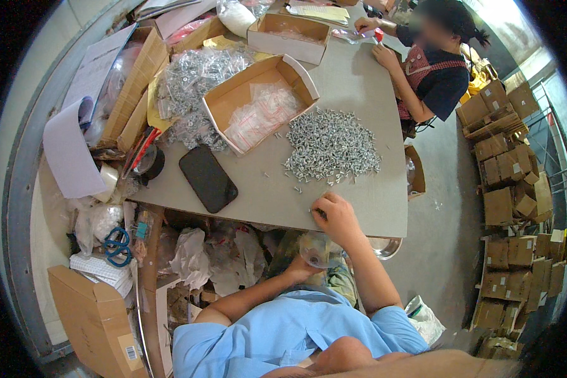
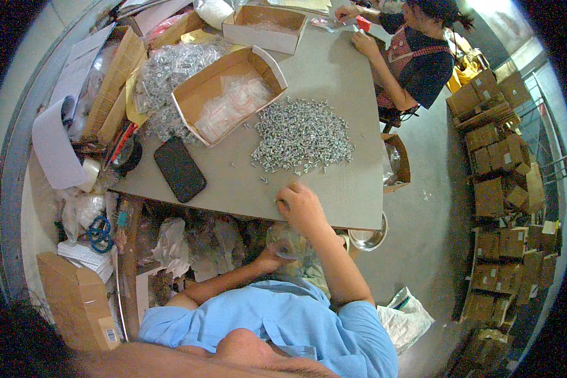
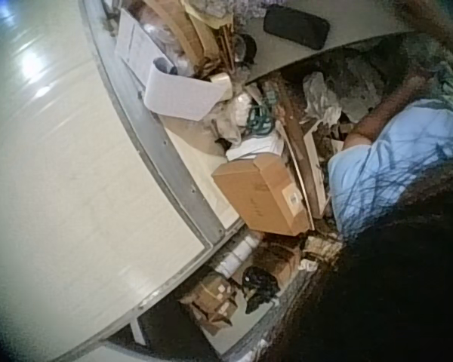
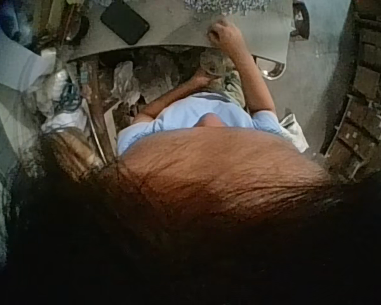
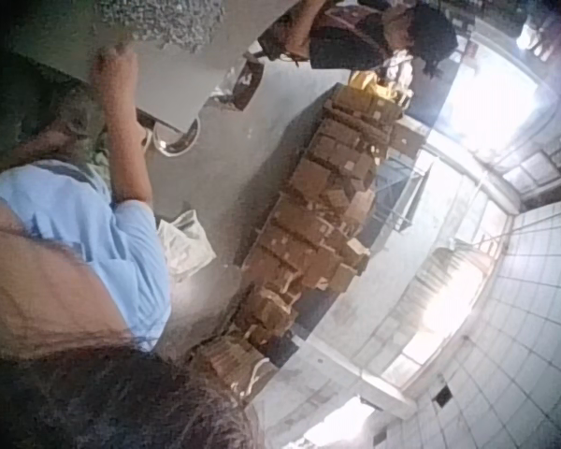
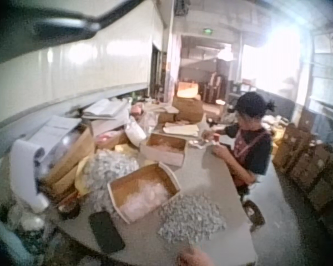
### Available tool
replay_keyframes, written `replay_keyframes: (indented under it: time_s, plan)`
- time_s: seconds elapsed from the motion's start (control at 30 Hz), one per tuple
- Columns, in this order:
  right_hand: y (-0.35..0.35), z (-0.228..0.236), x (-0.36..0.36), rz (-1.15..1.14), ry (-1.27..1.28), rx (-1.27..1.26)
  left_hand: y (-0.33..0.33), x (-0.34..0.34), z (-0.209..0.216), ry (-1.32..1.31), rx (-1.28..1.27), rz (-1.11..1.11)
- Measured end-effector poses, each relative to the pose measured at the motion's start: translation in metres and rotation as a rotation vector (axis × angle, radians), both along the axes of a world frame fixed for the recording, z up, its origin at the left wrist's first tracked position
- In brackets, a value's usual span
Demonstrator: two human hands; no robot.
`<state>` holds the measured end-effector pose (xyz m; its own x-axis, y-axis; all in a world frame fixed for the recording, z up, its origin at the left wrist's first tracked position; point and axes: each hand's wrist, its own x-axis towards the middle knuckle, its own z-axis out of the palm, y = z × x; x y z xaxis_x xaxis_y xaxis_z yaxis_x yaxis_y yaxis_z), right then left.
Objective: The person sorts small metal screws by hand, picking them up from a pile and placing them into a small plastic bag.
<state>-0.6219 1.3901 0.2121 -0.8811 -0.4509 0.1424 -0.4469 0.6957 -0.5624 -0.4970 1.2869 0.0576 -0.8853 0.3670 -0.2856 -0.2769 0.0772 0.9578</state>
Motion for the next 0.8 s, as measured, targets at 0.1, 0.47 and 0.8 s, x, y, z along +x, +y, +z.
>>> replay_keyframes:
  time_s: [0.1, 0.47, 0.8]
  plan:
    - [0.013, 0.021, 0.01, 0.199, -0.174, 0.157, 0.0, 0.003, -0.003, -0.069, 0.07, 0.026]
    - [0.022, -0.002, -0.032, -0.354, 0.041, -0.142, -0.005, -0.002, 0.019, 0.073, -0.104, -0.019]
    - [0.006, -0.012, -0.028, -0.317, 0.183, 0.014, -0.003, 0.001, 0.012, 0.136, -0.109, -0.005]
